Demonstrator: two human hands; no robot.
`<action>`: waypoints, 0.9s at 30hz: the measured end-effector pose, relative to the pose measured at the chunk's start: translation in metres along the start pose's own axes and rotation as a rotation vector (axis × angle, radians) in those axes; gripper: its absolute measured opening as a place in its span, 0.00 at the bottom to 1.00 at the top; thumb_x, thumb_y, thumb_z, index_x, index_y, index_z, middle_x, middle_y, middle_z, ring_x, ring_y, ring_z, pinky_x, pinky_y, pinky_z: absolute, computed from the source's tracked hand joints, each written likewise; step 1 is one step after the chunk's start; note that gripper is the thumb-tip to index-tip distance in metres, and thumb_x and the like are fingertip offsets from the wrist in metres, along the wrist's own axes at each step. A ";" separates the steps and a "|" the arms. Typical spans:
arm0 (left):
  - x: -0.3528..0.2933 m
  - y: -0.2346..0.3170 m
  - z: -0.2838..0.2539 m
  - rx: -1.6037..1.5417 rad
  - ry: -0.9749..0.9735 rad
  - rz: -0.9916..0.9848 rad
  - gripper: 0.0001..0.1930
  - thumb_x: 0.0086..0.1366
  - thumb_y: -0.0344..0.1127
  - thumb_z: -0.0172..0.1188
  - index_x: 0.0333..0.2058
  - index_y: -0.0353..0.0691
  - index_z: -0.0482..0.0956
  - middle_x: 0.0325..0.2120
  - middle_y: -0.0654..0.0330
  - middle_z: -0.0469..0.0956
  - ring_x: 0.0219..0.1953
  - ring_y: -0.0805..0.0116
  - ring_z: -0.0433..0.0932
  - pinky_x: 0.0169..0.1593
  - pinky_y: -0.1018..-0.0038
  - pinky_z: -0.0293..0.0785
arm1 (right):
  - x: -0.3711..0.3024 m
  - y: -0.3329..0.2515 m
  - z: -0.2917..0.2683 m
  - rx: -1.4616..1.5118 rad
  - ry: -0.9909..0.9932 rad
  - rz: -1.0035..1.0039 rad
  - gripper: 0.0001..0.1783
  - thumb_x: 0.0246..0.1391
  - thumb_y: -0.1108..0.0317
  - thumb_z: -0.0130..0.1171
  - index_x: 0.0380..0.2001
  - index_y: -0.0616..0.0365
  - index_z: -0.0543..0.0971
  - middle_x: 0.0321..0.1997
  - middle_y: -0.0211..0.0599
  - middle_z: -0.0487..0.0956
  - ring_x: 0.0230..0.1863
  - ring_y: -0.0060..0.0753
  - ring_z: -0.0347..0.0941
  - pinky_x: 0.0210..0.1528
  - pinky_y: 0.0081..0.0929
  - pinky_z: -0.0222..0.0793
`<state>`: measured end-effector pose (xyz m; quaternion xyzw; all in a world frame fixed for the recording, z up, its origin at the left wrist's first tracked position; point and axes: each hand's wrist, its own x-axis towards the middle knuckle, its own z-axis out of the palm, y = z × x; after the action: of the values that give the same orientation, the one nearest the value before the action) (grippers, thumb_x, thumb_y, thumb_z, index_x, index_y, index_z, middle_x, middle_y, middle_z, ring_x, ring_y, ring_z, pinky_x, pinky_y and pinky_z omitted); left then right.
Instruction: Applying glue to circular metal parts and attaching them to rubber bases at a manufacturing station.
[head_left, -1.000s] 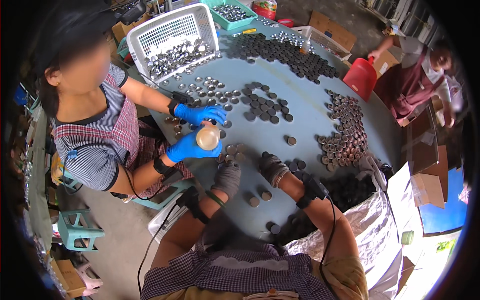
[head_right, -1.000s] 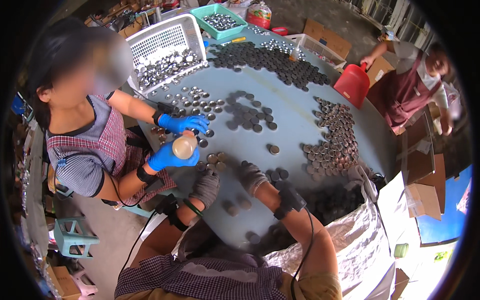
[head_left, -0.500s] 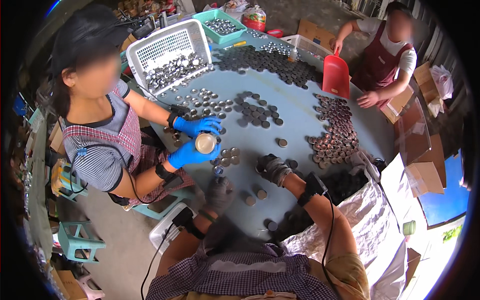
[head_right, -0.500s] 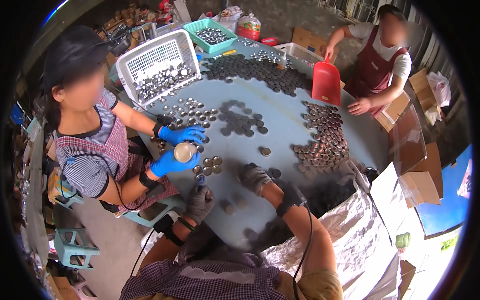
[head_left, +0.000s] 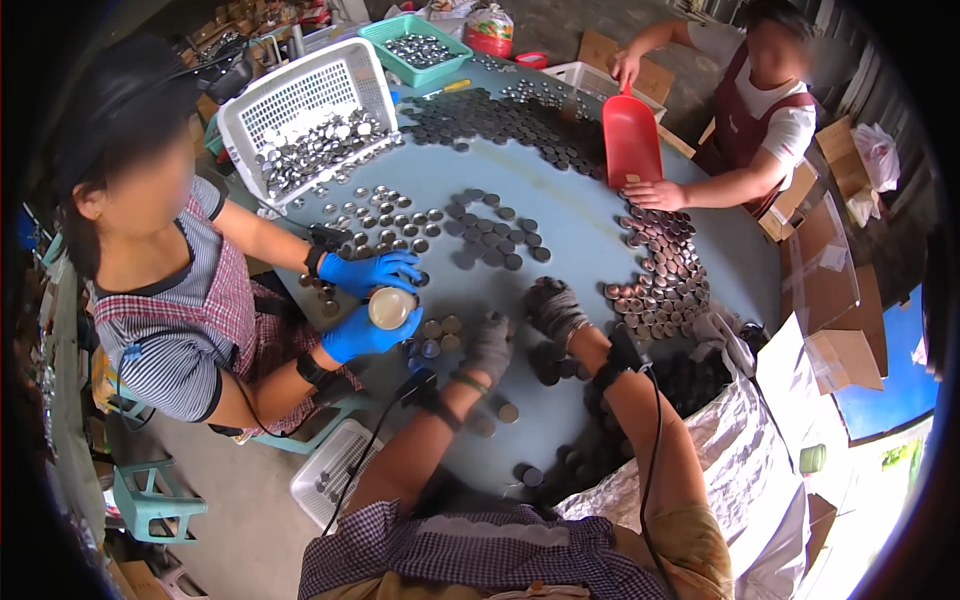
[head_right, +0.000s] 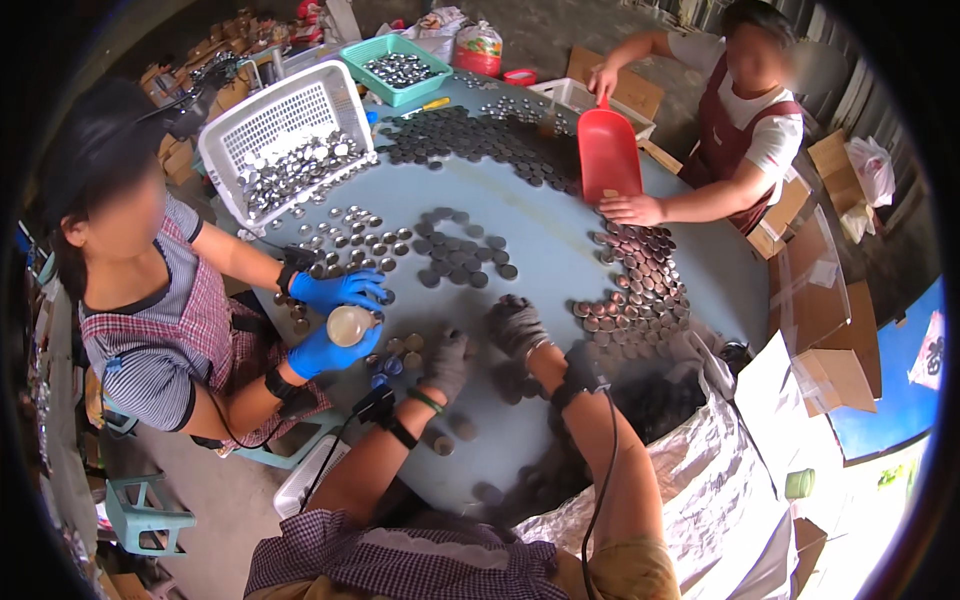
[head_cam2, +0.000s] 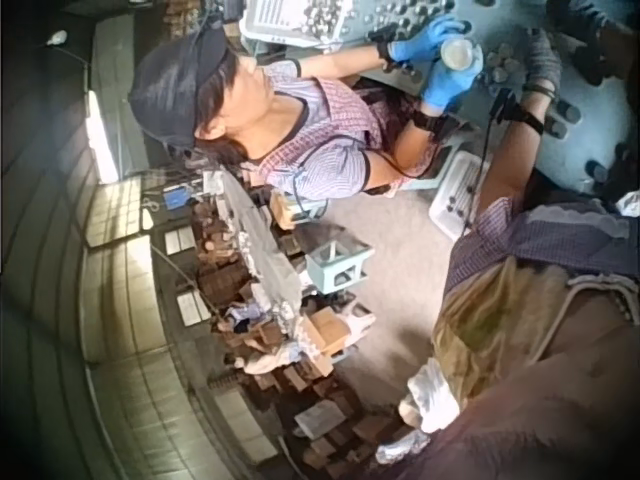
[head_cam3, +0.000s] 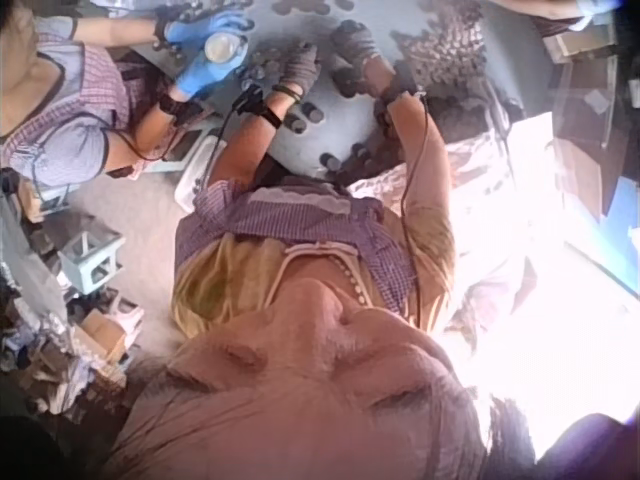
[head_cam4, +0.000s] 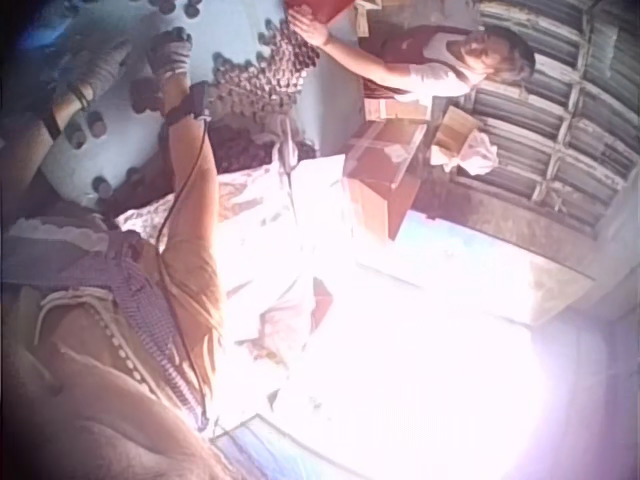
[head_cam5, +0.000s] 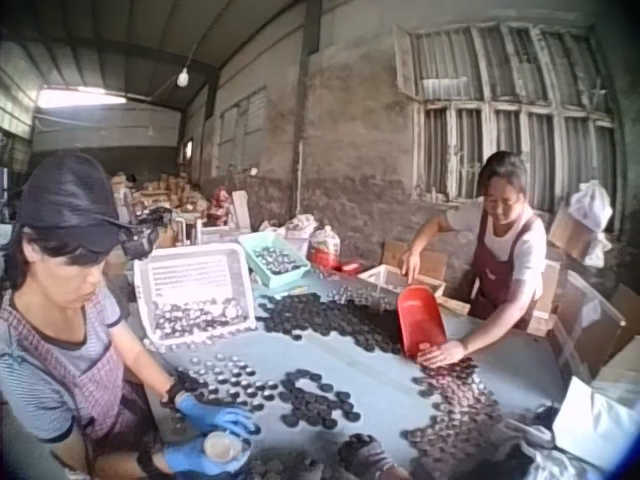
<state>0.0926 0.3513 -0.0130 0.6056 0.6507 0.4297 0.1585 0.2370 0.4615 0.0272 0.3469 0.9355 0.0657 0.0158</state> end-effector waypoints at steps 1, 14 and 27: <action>0.008 0.021 -0.001 -0.032 -0.118 -0.007 0.09 0.52 0.32 0.59 0.33 0.38 0.73 0.31 0.48 0.74 0.34 0.47 0.75 0.38 0.59 0.72 | -0.006 0.022 0.002 -0.011 -0.034 0.054 0.18 0.41 0.53 0.56 0.36 0.47 0.78 0.47 0.35 0.74 0.57 0.42 0.62 0.56 0.42 0.61; -0.021 0.053 0.008 0.011 -0.405 0.081 0.11 0.52 0.37 0.58 0.35 0.42 0.78 0.34 0.53 0.76 0.38 0.53 0.76 0.43 0.62 0.72 | -0.068 -0.011 -0.093 0.090 -0.580 0.063 0.18 0.47 0.60 0.57 0.43 0.50 0.77 0.44 0.43 0.79 0.48 0.43 0.75 0.48 0.38 0.71; -0.075 0.030 -0.067 -0.009 -0.119 0.119 0.15 0.43 0.32 0.62 0.34 0.41 0.75 0.32 0.54 0.72 0.35 0.53 0.73 0.39 0.61 0.71 | -0.032 -0.036 -0.009 0.685 -0.047 0.291 0.16 0.40 0.63 0.59 0.36 0.54 0.75 0.38 0.48 0.76 0.40 0.50 0.74 0.41 0.41 0.70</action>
<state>0.0800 0.2539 0.0249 0.6670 0.6011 0.4047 0.1736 0.2376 0.4126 0.0305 0.4628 0.8435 -0.2576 -0.0890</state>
